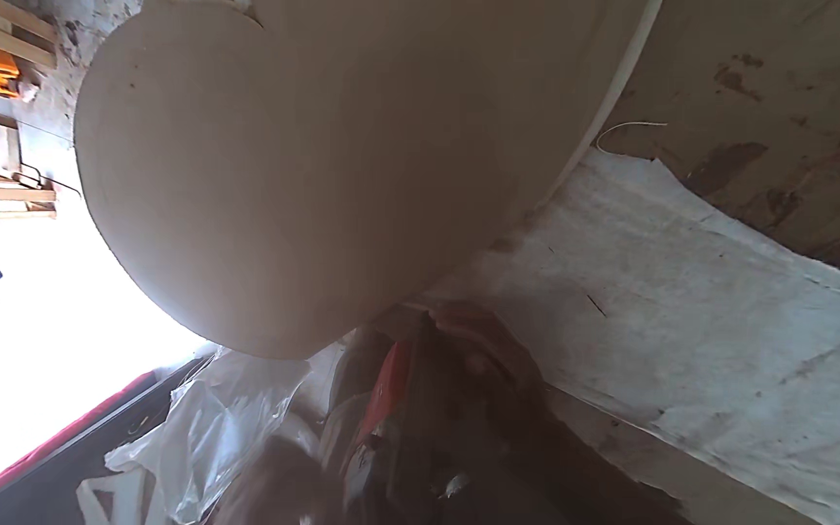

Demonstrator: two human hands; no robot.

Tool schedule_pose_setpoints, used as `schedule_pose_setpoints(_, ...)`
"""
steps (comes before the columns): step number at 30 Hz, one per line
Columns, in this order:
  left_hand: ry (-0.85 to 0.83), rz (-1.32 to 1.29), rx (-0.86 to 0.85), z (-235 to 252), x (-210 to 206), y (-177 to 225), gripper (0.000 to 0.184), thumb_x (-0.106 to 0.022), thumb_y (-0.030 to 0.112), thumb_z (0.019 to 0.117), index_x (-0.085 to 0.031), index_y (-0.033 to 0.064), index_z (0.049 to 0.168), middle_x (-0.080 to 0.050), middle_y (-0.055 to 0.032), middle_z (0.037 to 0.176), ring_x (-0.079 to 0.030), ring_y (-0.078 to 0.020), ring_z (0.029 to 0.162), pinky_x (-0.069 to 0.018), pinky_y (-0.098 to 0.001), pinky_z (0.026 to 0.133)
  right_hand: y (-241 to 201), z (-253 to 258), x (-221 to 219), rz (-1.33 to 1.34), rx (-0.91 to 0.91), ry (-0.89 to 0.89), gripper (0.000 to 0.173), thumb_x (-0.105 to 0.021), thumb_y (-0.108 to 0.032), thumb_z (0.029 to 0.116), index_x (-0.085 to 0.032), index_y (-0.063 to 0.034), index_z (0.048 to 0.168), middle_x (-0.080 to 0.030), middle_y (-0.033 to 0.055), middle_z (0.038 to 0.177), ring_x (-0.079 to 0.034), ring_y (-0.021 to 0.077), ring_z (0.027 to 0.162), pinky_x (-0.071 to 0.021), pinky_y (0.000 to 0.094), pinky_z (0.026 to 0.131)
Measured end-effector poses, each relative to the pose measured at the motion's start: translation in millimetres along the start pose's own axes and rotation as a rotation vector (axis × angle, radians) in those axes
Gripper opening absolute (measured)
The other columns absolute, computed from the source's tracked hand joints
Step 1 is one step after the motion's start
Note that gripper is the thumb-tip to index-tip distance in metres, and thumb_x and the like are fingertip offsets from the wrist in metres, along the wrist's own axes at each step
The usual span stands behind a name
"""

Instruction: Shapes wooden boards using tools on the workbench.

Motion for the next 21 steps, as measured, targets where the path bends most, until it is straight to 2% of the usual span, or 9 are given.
schedule_pose_setpoints(2,0.019,-0.162,0.140,-20,-10,-29,0.076,-0.053,0.074,0.0882,-0.060,0.0125,0.132,-0.067,-0.0131,0.125,-0.063,-0.0303,0.117,-0.0526,-0.0515,0.100,-7,19,-12,0.040,0.064,-0.070,0.053,-0.041,-0.045,0.1077,-0.064,-0.0057,0.134,-0.058,0.0105,0.146,-0.043,0.0331,0.145,-0.0367,0.0553,0.122)
schedule_pose_setpoints(4,0.053,-0.254,0.209,-39,-12,-30,0.082,-0.065,0.071,0.0826,-0.060,0.0064,0.133,-0.062,-0.0197,0.134,-0.058,-0.0362,0.126,-0.0497,-0.0553,0.106,-6,40,-25,0.064,0.146,-0.209,0.052,-0.037,-0.043,0.1080,-0.068,-0.0067,0.130,-0.064,0.0074,0.140,-0.048,0.0295,0.142,-0.0384,0.0535,0.121)
schedule_pose_setpoints(6,0.173,-0.263,0.247,-49,-6,-20,0.073,-0.080,0.054,0.0813,-0.063,0.0013,0.129,-0.062,-0.0229,0.132,-0.060,-0.0379,0.123,-0.0536,-0.0537,0.104,-1,53,-39,0.075,0.188,-0.345,0.049,-0.038,-0.041,0.1079,-0.072,-0.0102,0.123,-0.070,0.0031,0.126,-0.061,0.0202,0.125,-0.0517,0.0449,0.108)
schedule_pose_setpoints(7,0.252,-0.231,0.260,-53,-2,-17,0.066,-0.082,0.049,0.0821,-0.065,0.0015,0.126,-0.065,-0.0204,0.127,-0.064,-0.0344,0.119,-0.0562,-0.0503,0.101,-1,56,-45,0.050,0.177,-0.390,0.047,-0.038,-0.042,0.1076,-0.073,-0.0132,0.120,-0.070,-0.0007,0.114,-0.064,0.0142,0.112,-0.0560,0.0387,0.096)
schedule_pose_setpoints(9,0.384,-0.158,0.263,-56,5,-20,0.053,-0.081,0.045,0.0852,-0.070,0.0056,0.120,-0.071,-0.0113,0.121,-0.068,-0.0245,0.113,-0.0571,-0.0413,0.099,-3,63,-58,-0.035,0.141,-0.455,0.044,-0.039,-0.044,0.1067,-0.073,-0.0182,0.118,-0.069,-0.0049,0.104,-0.065,0.0096,0.101,-0.0565,0.0357,0.086)
schedule_pose_setpoints(13,0.475,-0.270,0.242,-63,12,-49,0.057,-0.087,0.030,0.0813,-0.066,0.0021,0.127,-0.064,-0.0205,0.132,-0.065,-0.0329,0.119,-0.0598,-0.0441,0.097,-4,72,-76,-0.181,0.048,-0.471,0.041,-0.037,-0.048,0.1064,-0.070,-0.0261,0.118,-0.066,-0.0111,0.104,-0.063,0.0056,0.096,-0.0561,0.0350,0.080)
schedule_pose_setpoints(16,0.542,-0.287,0.268,-60,16,-62,0.058,-0.090,0.026,0.0785,-0.067,-0.0002,0.125,-0.064,-0.0253,0.131,-0.067,-0.0372,0.114,-0.0628,-0.0465,0.089,-7,79,-88,-0.201,0.069,-0.517,0.045,-0.036,-0.052,0.1066,-0.066,-0.0288,0.131,-0.066,-0.0098,0.121,-0.063,0.0079,0.111,-0.0568,0.0380,0.091)
schedule_pose_setpoints(19,0.636,-0.194,0.208,-61,13,-67,0.055,-0.093,0.027,0.0750,-0.070,0.0040,0.119,-0.067,-0.0241,0.126,-0.066,-0.0415,0.117,-0.0598,-0.0538,0.097,-8,81,-97,-0.214,0.069,-0.544,0.048,-0.034,-0.052,0.1063,-0.067,-0.0291,0.132,-0.068,-0.0080,0.116,-0.064,0.0111,0.107,-0.0555,0.0420,0.089)
schedule_pose_setpoints(21,0.691,-0.148,0.130,-66,8,-76,0.053,-0.093,0.022,0.0732,-0.067,0.0095,0.118,-0.069,-0.0204,0.122,-0.063,-0.0438,0.121,-0.0509,-0.0619,0.107,-3,82,-99,-0.230,0.060,-0.535,0.048,-0.033,-0.050,0.1064,-0.068,-0.0267,0.129,-0.069,-0.0060,0.113,-0.065,0.0120,0.105,-0.0562,0.0409,0.089)
Point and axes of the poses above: each hand's wrist, its own z-axis towards the middle knuckle, its own x-axis out of the back of the hand, y = z × x, the point moved 3 cm from there along z, towards the middle knuckle
